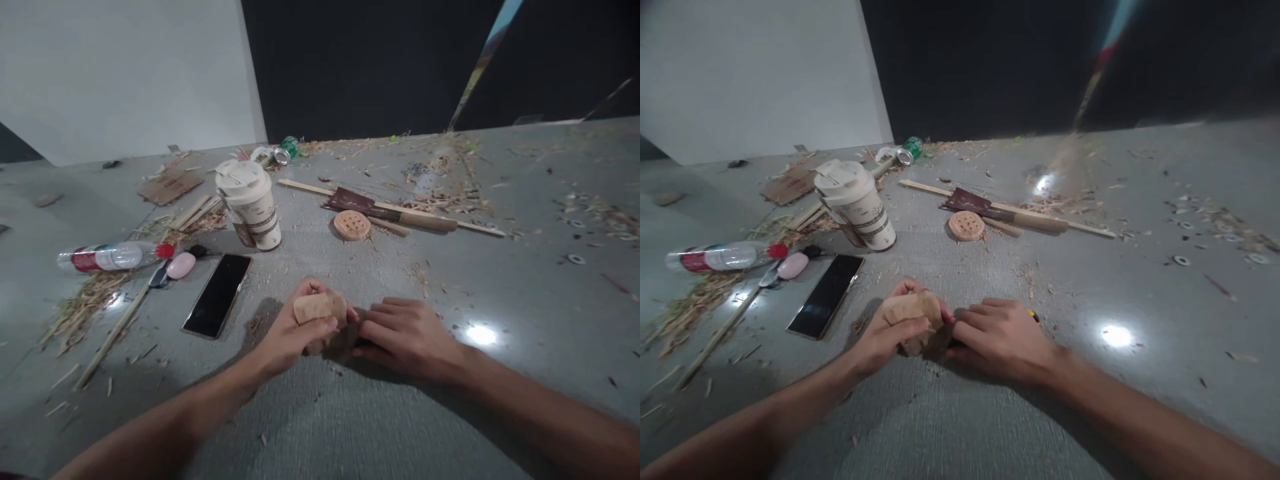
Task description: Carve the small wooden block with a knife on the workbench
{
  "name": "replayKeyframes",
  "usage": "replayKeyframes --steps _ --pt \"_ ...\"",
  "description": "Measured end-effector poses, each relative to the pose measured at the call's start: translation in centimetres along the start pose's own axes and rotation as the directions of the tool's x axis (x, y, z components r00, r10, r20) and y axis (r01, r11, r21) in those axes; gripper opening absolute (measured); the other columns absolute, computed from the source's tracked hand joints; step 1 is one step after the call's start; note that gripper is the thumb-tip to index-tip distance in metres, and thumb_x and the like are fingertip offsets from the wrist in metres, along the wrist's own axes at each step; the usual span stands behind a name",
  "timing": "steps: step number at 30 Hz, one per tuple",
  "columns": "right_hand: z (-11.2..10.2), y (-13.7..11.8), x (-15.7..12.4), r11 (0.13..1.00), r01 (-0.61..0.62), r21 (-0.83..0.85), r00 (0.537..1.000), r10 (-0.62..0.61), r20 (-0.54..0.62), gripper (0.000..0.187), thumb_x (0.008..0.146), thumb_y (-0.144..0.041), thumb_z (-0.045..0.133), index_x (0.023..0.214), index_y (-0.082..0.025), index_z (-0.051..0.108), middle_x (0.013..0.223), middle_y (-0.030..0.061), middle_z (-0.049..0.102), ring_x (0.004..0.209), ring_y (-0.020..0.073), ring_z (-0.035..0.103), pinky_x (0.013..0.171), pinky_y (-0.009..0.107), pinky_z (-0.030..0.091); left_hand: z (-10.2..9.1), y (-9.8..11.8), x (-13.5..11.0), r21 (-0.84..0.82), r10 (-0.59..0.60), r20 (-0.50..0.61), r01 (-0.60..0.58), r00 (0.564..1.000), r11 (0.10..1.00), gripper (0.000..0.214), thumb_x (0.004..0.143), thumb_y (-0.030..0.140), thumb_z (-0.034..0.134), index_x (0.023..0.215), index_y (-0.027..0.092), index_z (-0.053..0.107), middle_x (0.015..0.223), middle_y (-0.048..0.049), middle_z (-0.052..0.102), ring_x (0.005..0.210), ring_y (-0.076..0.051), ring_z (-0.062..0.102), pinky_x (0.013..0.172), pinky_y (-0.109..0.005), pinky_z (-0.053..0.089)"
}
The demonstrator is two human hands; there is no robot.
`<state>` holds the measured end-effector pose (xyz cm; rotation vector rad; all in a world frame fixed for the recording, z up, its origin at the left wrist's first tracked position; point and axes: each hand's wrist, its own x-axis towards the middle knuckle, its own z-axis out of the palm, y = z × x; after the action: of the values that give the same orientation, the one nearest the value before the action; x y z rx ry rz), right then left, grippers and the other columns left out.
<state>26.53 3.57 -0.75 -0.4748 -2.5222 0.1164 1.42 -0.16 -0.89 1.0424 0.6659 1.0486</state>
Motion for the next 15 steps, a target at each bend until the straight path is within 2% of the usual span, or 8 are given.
replayKeyframes --steps 3,6,11,13,15 --pt "-0.5 0.4 -0.1 0.998 -0.064 -0.006 0.987 0.062 -0.148 0.035 0.116 -0.039 0.06 0.086 -0.023 0.06 0.074 -0.0015 0.066 0.066 0.0137 0.057 0.064 0.031 0.039 0.3 0.1 0.2 -0.012 0.059 -0.144 -0.061 0.988 0.998 0.047 0.096 0.036 0.084 0.129 0.027 0.051 0.101 -0.0007 0.075 0.093 -0.018 0.075 0.087 -0.034 0.059" --pt "-0.8 0.9 0.1 0.984 -0.179 0.008 0.955 0.176 -0.241 0.031 0.116 -0.038 0.061 0.089 -0.022 0.062 0.075 -0.0002 0.066 0.067 0.014 0.058 0.065 0.029 0.042 0.7 0.7 0.3 0.125 0.089 -0.217 -0.063 0.972 0.99 0.053 0.088 0.031 0.085 0.132 0.026 0.056 0.095 0.0022 0.065 0.08 -0.014 0.064 0.074 -0.028 0.053" --pt "-0.8 1.3 1.9 0.95 -0.311 0.027 0.944 0.312 -0.108 0.033 0.114 -0.043 0.064 0.088 -0.022 0.066 0.076 -0.0011 0.068 0.065 0.0134 0.06 0.06 0.027 0.039 1.4 1.3 0.1 0.336 0.128 -0.238 -0.042 0.963 0.941 0.051 0.081 0.027 0.086 0.125 0.027 0.06 0.096 0.0037 0.057 0.08 -0.013 0.055 0.074 -0.029 0.05" --pt "-1.0 1.1 2.8 0.928 -0.372 0.02 0.921 0.372 -0.116 0.04 0.115 -0.046 0.062 0.083 -0.023 0.063 0.067 -0.0038 0.062 0.056 0.0124 0.053 0.056 0.028 0.035 1.5 1.3 0.0 0.408 0.129 -0.246 -0.018 0.961 0.913 0.052 0.081 0.029 0.087 0.126 0.027 0.059 0.099 0.003 0.057 0.082 -0.015 0.055 0.076 -0.031 0.05" --pt "-1.3 0.5 3.6 0.901 -0.434 0.004 0.885 0.428 -0.183 0.039 0.115 -0.046 0.06 0.084 -0.023 0.061 0.063 -0.0051 0.058 0.053 0.0127 0.048 0.055 0.03 0.032 1.5 1.5 -0.2 0.467 0.134 -0.257 0.001 0.957 0.884 0.055 0.082 0.032 0.087 0.128 0.028 0.058 0.098 0.0027 0.056 0.086 -0.017 0.055 0.078 -0.033 0.05"
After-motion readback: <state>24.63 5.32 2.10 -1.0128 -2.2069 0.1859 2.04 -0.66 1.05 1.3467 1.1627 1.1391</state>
